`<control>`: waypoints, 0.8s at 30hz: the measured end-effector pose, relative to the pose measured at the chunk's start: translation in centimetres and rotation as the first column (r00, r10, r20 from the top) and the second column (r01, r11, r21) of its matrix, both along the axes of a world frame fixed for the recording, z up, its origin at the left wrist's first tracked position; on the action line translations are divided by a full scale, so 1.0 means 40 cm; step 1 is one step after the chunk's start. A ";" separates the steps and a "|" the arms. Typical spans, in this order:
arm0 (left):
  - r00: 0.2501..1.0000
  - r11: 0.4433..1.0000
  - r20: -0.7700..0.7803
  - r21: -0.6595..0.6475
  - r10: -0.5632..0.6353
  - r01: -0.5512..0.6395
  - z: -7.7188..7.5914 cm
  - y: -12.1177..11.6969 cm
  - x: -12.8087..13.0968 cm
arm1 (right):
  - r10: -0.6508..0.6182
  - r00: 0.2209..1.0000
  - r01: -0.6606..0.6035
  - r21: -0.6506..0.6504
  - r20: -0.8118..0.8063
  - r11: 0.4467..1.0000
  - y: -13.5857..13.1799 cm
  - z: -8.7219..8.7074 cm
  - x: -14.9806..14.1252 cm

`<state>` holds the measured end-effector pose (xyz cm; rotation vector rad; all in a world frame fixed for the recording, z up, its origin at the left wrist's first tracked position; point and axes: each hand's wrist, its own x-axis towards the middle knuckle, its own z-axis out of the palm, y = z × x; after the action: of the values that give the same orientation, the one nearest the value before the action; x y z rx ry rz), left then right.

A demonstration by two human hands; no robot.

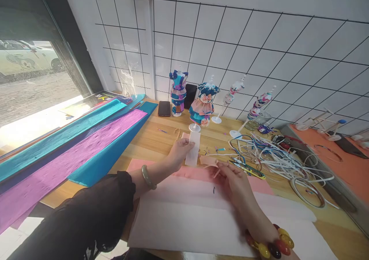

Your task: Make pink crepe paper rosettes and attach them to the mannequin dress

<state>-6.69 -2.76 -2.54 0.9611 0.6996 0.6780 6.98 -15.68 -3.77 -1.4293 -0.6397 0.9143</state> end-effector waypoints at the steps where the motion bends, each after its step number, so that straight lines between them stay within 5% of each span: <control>1: 1.000 1.000 0.001 -0.009 -0.019 0.019 -0.002 -0.004 0.001 | 0.000 0.993 0.002 0.017 -0.116 1.000 0.001 0.003 0.008; 6: 0.967 0.966 -0.051 -0.092 -0.248 0.243 -0.003 -0.043 0.001 | 0.021 0.902 -0.011 0.026 -0.432 1.000 0.000 0.012 0.024; 10: 0.898 0.906 -0.130 -0.106 -0.420 0.409 -0.004 -0.073 -0.001 | -0.016 0.862 0.042 0.040 -0.506 0.998 -0.001 0.009 0.041; 14: 0.862 0.884 -0.198 -0.102 -0.467 0.456 -0.017 -0.084 0.002 | -0.088 0.858 0.158 0.096 -0.506 0.983 -0.008 0.011 0.085; 16: 0.862 0.888 -0.211 -0.100 -0.460 0.450 -0.021 -0.084 0.003 | -0.138 0.899 0.214 0.140 -0.417 0.967 -0.013 0.016 0.106; 19: 0.869 0.887 -0.184 -0.135 -0.460 0.441 -0.017 -0.084 0.001 | -0.297 0.952 0.307 0.258 -0.076 0.916 -0.023 0.030 0.110; 22: 0.897 0.895 -0.105 -0.188 -0.429 0.405 -0.006 -0.086 -0.002 | -0.417 0.884 0.319 0.382 0.210 0.868 -0.032 0.045 0.072; 24: 0.925 0.911 -0.052 -0.205 -0.375 0.358 0.003 -0.089 -0.003 | -0.364 0.775 0.152 0.408 0.516 0.900 -0.035 0.050 0.037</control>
<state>-6.81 -6.32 -2.43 0.9156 0.6276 0.2305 8.45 -17.10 -1.76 -1.4250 -0.9723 0.0998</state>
